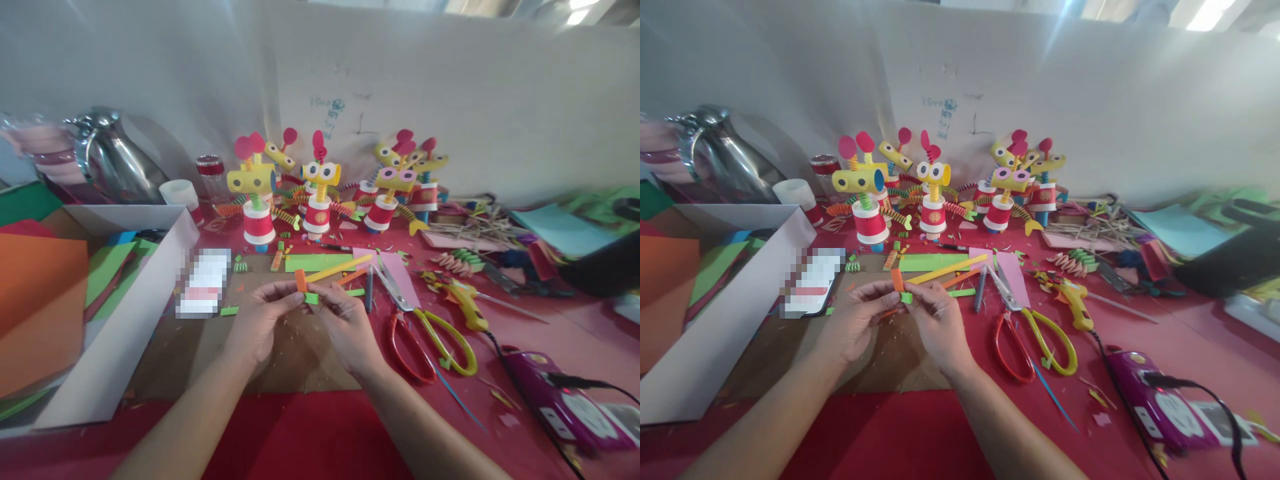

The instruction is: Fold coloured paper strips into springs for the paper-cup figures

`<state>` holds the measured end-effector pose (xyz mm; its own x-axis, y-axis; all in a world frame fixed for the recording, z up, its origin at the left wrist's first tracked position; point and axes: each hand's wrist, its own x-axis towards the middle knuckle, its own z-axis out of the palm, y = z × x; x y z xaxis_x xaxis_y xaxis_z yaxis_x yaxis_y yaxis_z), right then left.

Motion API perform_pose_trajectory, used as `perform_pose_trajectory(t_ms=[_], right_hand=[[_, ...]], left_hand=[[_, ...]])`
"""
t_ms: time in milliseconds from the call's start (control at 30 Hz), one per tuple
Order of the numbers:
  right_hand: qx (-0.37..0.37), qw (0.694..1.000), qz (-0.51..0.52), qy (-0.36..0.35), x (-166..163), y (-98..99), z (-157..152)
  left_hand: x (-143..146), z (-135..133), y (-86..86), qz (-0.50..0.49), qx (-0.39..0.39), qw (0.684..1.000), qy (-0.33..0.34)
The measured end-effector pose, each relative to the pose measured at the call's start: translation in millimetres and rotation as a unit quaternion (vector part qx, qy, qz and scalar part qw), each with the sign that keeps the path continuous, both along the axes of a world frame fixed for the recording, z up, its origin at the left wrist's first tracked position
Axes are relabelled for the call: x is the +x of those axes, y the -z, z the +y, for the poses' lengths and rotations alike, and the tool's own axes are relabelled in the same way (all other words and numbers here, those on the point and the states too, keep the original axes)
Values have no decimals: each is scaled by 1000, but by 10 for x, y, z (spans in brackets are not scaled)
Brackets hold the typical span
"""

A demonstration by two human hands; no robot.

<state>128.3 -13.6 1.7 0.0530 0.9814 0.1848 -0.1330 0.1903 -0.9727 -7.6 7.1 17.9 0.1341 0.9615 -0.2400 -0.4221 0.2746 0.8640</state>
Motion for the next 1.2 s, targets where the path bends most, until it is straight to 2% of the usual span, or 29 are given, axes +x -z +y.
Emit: perform_pose_trajectory(t_ms=[167, 300, 633, 833, 1200], right_hand=[[-8, 999, 25, -28, -32, -13, -24], [-8, 1000, 27, -11, -61, -11, -23], [-24, 999, 39, 15, -56, 19, 6], [-11, 998, 64, 5, -60, -13, 2], [-37, 997, 67, -9, -44, -10, 26]], left_hand=[[26, -12, -7, -10, 8, 1000, -23], [46, -35, 0, -16, 14, 999, -47], [38, -27, -3, -46, -21, 999, -5], [65, -28, -2, -49, -48, 997, -44], [71, -19, 30, -76, -74, 992, -66]])
